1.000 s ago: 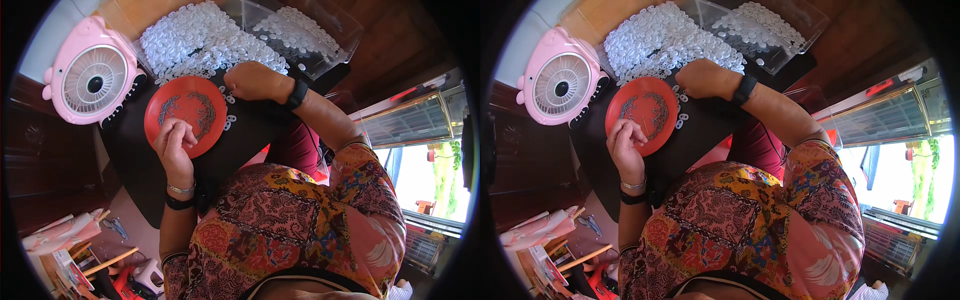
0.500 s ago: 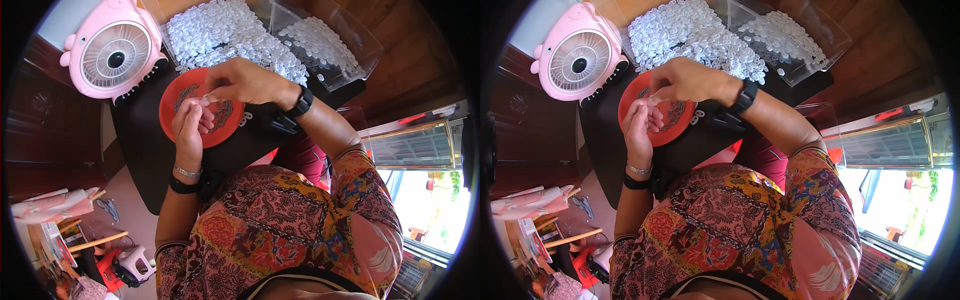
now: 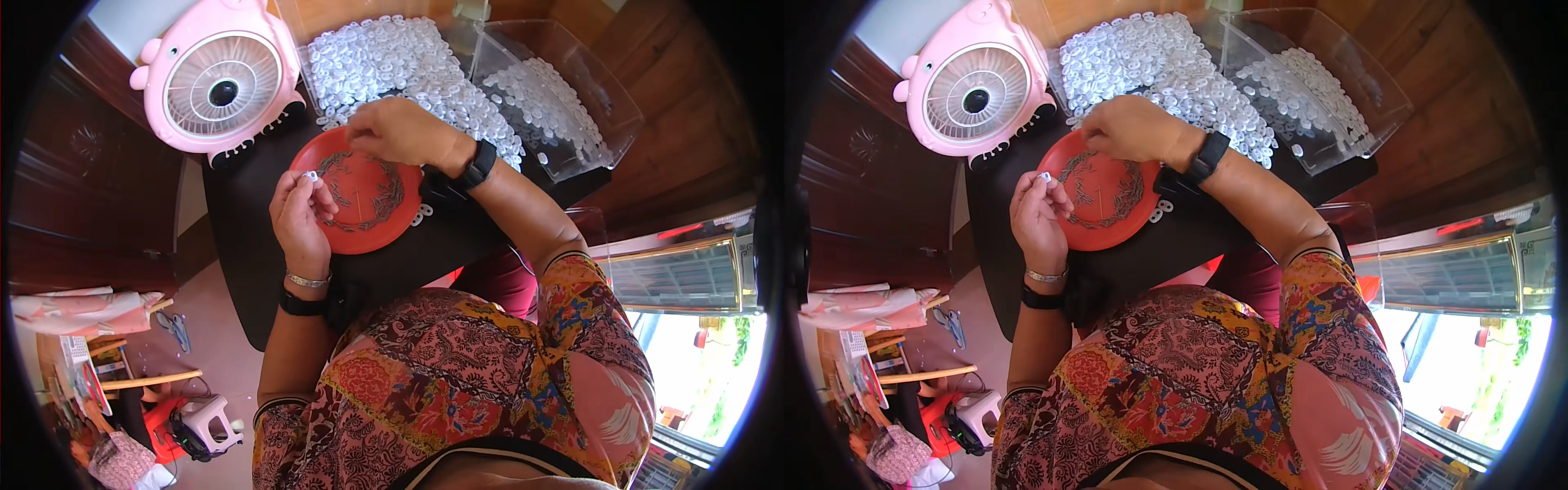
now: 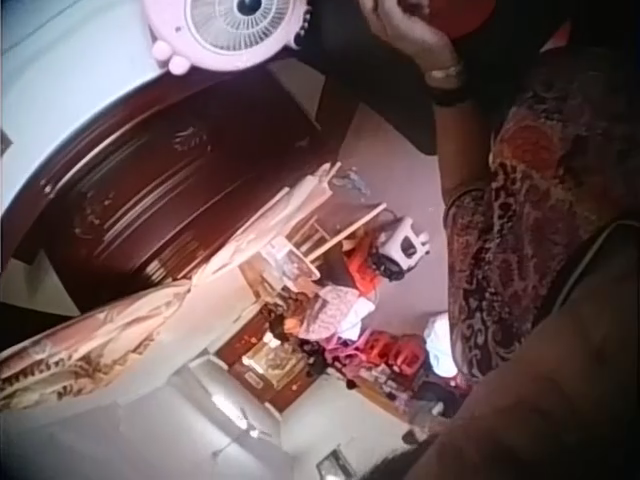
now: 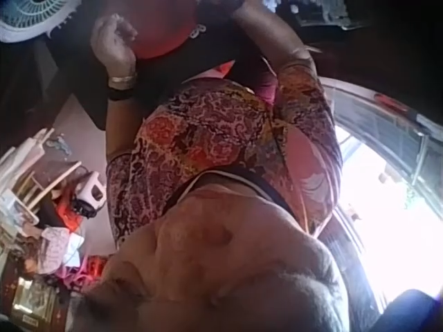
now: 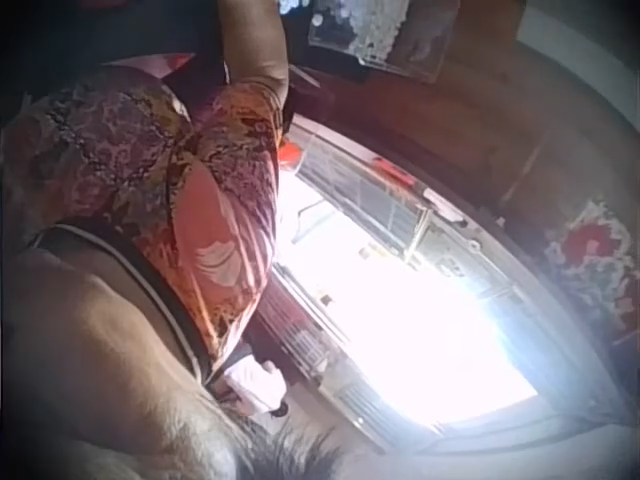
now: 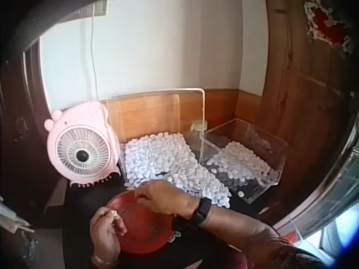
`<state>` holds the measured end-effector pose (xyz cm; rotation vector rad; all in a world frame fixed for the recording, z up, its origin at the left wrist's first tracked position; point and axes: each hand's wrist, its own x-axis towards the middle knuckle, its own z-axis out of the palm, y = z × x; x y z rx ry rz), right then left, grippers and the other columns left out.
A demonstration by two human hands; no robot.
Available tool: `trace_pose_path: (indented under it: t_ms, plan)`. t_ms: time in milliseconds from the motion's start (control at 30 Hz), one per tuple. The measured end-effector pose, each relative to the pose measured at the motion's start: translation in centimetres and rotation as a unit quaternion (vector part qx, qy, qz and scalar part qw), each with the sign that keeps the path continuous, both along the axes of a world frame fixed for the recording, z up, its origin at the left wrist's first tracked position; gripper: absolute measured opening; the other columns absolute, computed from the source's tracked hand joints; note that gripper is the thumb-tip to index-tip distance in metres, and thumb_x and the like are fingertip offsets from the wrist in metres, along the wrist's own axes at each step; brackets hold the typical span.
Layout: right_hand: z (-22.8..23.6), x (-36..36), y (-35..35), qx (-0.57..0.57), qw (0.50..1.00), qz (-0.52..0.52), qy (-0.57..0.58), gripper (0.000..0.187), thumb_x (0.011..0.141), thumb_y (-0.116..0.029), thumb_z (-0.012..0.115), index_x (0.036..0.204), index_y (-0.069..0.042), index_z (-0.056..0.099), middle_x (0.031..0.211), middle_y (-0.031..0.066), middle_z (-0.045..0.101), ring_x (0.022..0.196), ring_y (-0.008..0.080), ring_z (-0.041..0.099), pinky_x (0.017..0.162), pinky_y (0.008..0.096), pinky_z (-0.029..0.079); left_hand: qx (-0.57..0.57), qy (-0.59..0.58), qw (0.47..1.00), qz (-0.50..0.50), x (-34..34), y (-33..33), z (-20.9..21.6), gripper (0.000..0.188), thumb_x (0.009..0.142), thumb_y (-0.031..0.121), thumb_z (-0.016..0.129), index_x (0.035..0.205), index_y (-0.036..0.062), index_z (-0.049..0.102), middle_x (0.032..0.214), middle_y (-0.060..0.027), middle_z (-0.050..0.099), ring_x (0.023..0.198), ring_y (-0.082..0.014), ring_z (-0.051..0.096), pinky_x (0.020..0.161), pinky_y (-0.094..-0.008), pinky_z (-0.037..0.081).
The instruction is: Assembling small white plastic components by hand on a workspace.
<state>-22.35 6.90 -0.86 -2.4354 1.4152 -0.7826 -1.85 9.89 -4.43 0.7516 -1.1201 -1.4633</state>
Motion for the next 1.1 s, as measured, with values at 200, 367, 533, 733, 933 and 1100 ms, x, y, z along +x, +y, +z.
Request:
trace_pose_path:
  t_ms: [200,367,533,733,933,1100]
  plan:
    - [-2.6,0.7,-0.6,-0.001,0.99,0.004,0.143,0.016,0.079,-0.019,0.063,0.088,-0.007,0.066,0.087,0.0119,0.063,0.083,0.0326,0.062,0.073,0.0422,0.049,0.035,-0.015,0.999,0.013,0.1,-0.1,-0.3,0.016,0.09,0.016,0.046,0.081,0.0049,0.052,0.065,-0.004,0.052,0.053,-0.0125,0.05,0.049,-0.023,0.037]
    - [-1.7,1.4,-0.9,0.015,0.976,0.038,0.214,0.015,0.078,-0.017,0.062,0.086,-0.005,0.066,0.086,0.0125,0.064,0.081,0.032,0.063,0.068,0.0428,0.051,0.048,-0.014,0.999,0.016,-0.2,-0.2,-0.3,0.012,0.086,0.014,0.05,0.078,0.0056,0.055,0.062,-0.0016,0.054,0.05,-0.009,0.05,0.046,-0.0202,0.037]
    - [-1.9,1.6,-2.4,0.023,0.952,0.028,0.304,0.013,0.074,-0.015,0.062,0.078,-0.004,0.068,0.077,0.0144,0.066,0.075,0.0335,0.065,0.065,0.0429,0.052,0.075,-0.031,0.997,0.014,-0.3,-0.3,-0.5,0.011,0.085,0.012,0.051,0.077,0.0054,0.056,0.062,-0.0014,0.055,0.05,-0.0089,0.05,0.046,-0.02,0.037]
    - [-0.9,3.1,-2.4,0.022,0.952,0.058,0.301,0.011,0.071,-0.012,0.061,0.074,-0.004,0.068,0.073,0.0155,0.066,0.074,0.0336,0.066,0.063,0.0425,0.052,0.082,-0.025,0.996,0.0,-0.1,-0.2,-0.3,0.011,0.084,0.01,0.051,0.076,0.0051,0.056,0.062,-0.0013,0.055,0.05,-0.0087,0.051,0.046,-0.0198,0.038]
    - [-0.6,3.9,-2.1,0.032,0.947,0.07,0.312,0.012,0.068,-0.012,0.063,0.074,-0.001,0.067,0.071,0.016,0.065,0.072,0.0337,0.065,0.061,0.0428,0.052,0.072,-0.007,0.997,-0.002,-0.1,0.0,0.0,0.011,0.085,0.01,0.052,0.076,0.0048,0.057,0.062,-0.0015,0.056,0.05,-0.0086,0.051,0.046,-0.0199,0.038]
    - [-0.6,2.5,-1.8,0.05,0.964,0.046,0.257,0.019,0.068,-0.012,0.064,0.083,-0.001,0.065,0.073,0.0193,0.064,0.074,0.0344,0.064,0.063,0.0395,0.051,0.065,-0.009,0.998,-0.01,-0.3,0.3,0.0,0.011,0.085,0.009,0.051,0.076,0.0045,0.056,0.062,-0.0017,0.055,0.051,-0.0085,0.051,0.047,-0.0205,0.038]
